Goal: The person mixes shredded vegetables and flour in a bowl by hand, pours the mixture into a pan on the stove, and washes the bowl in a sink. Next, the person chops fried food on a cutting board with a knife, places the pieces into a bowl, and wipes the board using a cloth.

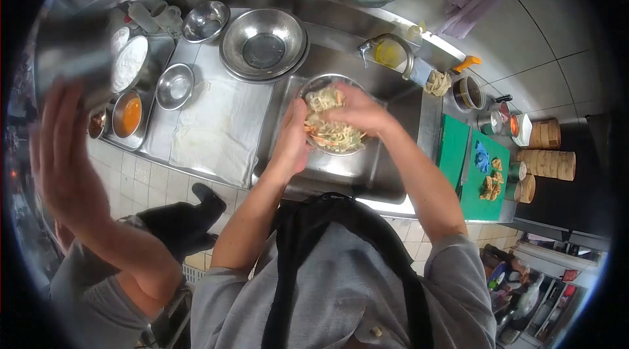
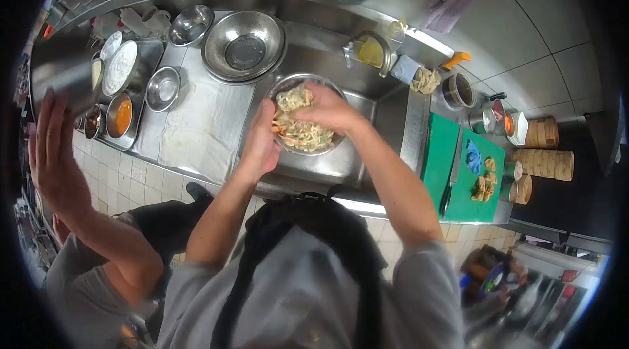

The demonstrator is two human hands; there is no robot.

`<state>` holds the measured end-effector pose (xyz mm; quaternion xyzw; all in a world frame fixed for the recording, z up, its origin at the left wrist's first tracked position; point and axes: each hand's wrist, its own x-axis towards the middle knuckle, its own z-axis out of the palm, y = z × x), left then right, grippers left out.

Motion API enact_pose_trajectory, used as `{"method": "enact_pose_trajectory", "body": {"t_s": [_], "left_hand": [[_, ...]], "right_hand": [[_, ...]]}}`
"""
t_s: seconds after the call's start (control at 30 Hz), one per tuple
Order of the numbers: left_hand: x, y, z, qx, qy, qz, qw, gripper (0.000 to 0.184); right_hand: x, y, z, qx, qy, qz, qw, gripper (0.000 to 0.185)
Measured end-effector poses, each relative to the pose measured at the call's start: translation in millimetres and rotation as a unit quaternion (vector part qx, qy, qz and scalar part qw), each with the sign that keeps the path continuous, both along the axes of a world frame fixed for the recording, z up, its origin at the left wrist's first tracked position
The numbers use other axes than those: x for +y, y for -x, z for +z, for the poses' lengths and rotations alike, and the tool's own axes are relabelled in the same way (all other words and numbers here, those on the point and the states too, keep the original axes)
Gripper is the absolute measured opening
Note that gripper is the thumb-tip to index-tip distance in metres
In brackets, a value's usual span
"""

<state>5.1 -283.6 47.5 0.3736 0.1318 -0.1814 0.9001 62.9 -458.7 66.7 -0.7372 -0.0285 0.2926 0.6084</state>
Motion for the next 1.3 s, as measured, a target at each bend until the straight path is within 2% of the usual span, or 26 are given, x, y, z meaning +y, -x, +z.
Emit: {"method": "enact_pose_trajectory", "body": {"t_s": [0.03, 0.07, 0.1, 0.17, 0.2, 0.23, 0.3, 0.37, 0.43, 0.5, 0.53, 0.57, 0.63, 0.77, 0.83, 0.9, 0.97, 1.03, 1.1, 1.13, 1.17, 1.2, 1.27, 1.3], "left_hand": [[1, -2, -2, -0.004, 0.005, -0.001, 1.000, 0.048], [0, -6, -3, -0.009, 0.010, -0.006, 1.000, 0.047], [-1, -10, -1, -0.013, 0.010, -0.011, 1.000, 0.047], [-3, -15, 3, -0.014, -0.004, 0.019, 1.000, 0.044], [-3, -16, 8, -0.023, -0.012, 0.020, 0.999, 0.045], [-4, -18, 6, -0.023, -0.012, 0.018, 1.000, 0.045], [-3, -20, 0, -0.085, -0.035, 0.045, 0.995, 0.056], [-3, -19, -5, -0.097, -0.038, 0.055, 0.993, 0.057], [-4, -16, -4, -0.108, -0.041, 0.064, 0.991, 0.057], [-8, -11, -2, -0.137, -0.107, 0.075, 0.982, 0.058], [-7, -10, -2, -0.155, -0.110, 0.074, 0.979, 0.052], [-6, -9, -3, -0.155, -0.108, 0.078, 0.979, 0.052], [-1, -8, -7, -0.193, -0.188, 0.074, 0.960, 0.052], [5, 4, -6, -0.199, -0.192, 0.095, 0.956, 0.052], [11, 7, -4, -0.142, -0.115, 0.102, 0.978, 0.052], [15, 9, -5, -0.122, -0.092, 0.126, 0.980, 0.053], [16, 13, -8, -0.103, -0.075, 0.155, 0.980, 0.054], [18, 18, -11, -0.035, -0.080, 0.192, 0.977, 0.048], [24, 32, -16, -0.046, -0.218, 0.204, 0.953, 0.048], [32, 39, -12, -0.053, -0.304, 0.172, 0.936, 0.051], [28, 47, 4, -0.051, -0.303, 0.230, 0.923, 0.049], [29, 53, -6, -0.028, -0.300, 0.215, 0.929, 0.047], [16, 61, -30, -0.060, -0.238, 0.309, 0.919, 0.046], [16, 72, -25, -0.052, -0.200, 0.337, 0.918, 0.047]], "right_hand": [[-6, -7, 2, -0.043, 0.021, 0.008, 0.999, 0.058], [-12, -13, 1, -0.139, 0.094, 0.017, 0.986, 0.057], [-11, -14, 15, -0.142, 0.095, 0.012, 0.985, 0.057], [-1, -13, 54, -0.218, 0.269, 0.064, 0.936, 0.059], [-2, -11, 53, -0.318, 0.245, 0.100, 0.911, 0.061], [-2, -9, 53, -0.318, 0.245, 0.098, 0.911, 0.061], [-1, 0, 56, -0.331, 0.221, 0.183, 0.899, 0.061], [3, 6, 51, -0.318, 0.222, 0.186, 0.903, 0.064], [9, 12, 36, -0.384, 0.313, 0.147, 0.856, 0.071], [25, 20, 27, -0.375, 0.358, 0.130, 0.845, 0.067], [35, 21, 26, -0.366, 0.401, 0.111, 0.832, 0.063], [41, 20, 23, -0.368, 0.402, 0.115, 0.831, 0.063], [50, 18, 18, -0.361, 0.370, 0.073, 0.853, 0.052], [49, 5, 20, -0.357, 0.382, 0.093, 0.848, 0.045], [36, -4, 32, -0.336, 0.384, 0.107, 0.853, 0.045], [26, -8, 45, -0.331, 0.388, 0.117, 0.852, 0.044], [13, -12, 54, -0.331, 0.307, 0.211, 0.867, 0.051], [15, 3, 73, -0.361, 0.254, 0.254, 0.860, 0.065], [17, 16, 67, -0.403, 0.268, 0.289, 0.826, 0.077], [25, 21, 69, -0.387, 0.277, 0.301, 0.826, 0.080], [32, 26, 71, -0.373, 0.288, 0.315, 0.824, 0.083], [39, 26, 63, -0.382, 0.261, 0.333, 0.822, 0.085], [53, 23, 52, -0.409, 0.216, 0.372, 0.805, 0.087], [61, 25, 48, -0.427, 0.195, 0.393, 0.790, 0.087]]}}
